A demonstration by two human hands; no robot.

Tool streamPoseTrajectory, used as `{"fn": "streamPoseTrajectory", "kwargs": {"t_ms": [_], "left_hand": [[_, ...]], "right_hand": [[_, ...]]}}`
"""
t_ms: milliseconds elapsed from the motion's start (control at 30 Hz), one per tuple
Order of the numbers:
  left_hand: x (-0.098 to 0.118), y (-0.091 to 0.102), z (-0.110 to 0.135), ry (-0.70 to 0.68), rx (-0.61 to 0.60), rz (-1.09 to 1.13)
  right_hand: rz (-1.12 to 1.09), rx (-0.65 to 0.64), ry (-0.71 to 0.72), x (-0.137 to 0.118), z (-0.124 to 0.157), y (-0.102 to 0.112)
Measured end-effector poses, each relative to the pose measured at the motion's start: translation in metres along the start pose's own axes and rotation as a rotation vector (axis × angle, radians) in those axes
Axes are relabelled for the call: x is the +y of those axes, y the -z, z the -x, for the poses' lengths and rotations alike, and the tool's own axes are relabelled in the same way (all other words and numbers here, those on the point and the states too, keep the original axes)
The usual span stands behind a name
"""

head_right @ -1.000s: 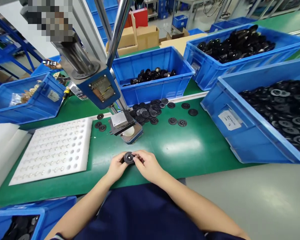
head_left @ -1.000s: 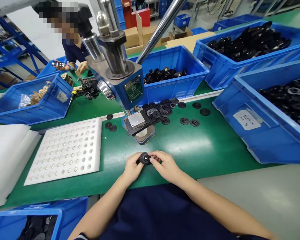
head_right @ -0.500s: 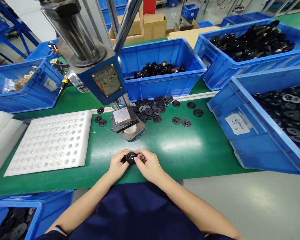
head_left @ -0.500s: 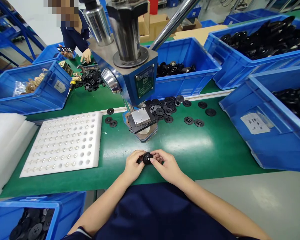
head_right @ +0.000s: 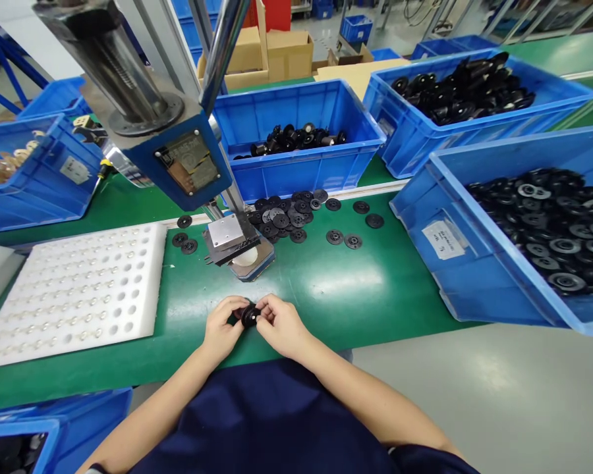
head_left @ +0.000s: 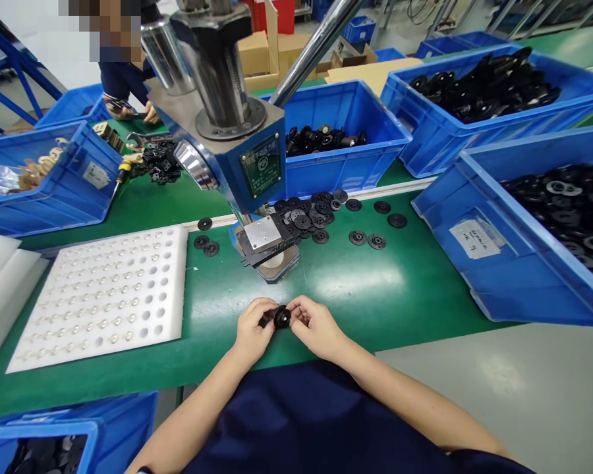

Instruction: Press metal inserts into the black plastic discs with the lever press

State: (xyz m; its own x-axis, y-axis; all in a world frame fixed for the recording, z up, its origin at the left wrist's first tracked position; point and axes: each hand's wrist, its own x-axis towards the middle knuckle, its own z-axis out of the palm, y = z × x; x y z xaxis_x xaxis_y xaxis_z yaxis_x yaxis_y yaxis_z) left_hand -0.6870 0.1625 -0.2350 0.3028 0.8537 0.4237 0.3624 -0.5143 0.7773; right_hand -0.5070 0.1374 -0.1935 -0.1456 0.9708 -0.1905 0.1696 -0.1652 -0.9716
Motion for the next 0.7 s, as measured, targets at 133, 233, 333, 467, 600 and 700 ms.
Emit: {"fn": "streamPoseTrajectory", "kwargs": {"t_ms": [133,233,333,467,600,700], "left_hand": [[0.000,-0.002,0.000,0.030,-0.011,-0.003],[-0.003,-0.004,0.005,0.046,-0.055,0.000],[-0.005,-0.007,0.009,0.027,-0.125,0.003],[-0.005,-0.012,0.009,0.039,-0.084,-0.017],[-0.005,-0.014,0.005,0.035,-0.044,-0.024],[-0.008,-0.015,0.004,0.040,-0.044,-0.033]], "right_hand": [[0.036,0.009,0.033,0.005,0.002,0.002],[0.180,0.000,0.056,0.006,0.005,0.001],[0.351,-0.041,0.103,-0.001,0.005,0.006],[0.521,-0.031,0.141,-0.022,-0.007,0.038],[0.568,0.128,0.199,-0.049,-0.042,0.098],[0.540,0.266,0.260,-0.071,-0.079,0.142]]}}
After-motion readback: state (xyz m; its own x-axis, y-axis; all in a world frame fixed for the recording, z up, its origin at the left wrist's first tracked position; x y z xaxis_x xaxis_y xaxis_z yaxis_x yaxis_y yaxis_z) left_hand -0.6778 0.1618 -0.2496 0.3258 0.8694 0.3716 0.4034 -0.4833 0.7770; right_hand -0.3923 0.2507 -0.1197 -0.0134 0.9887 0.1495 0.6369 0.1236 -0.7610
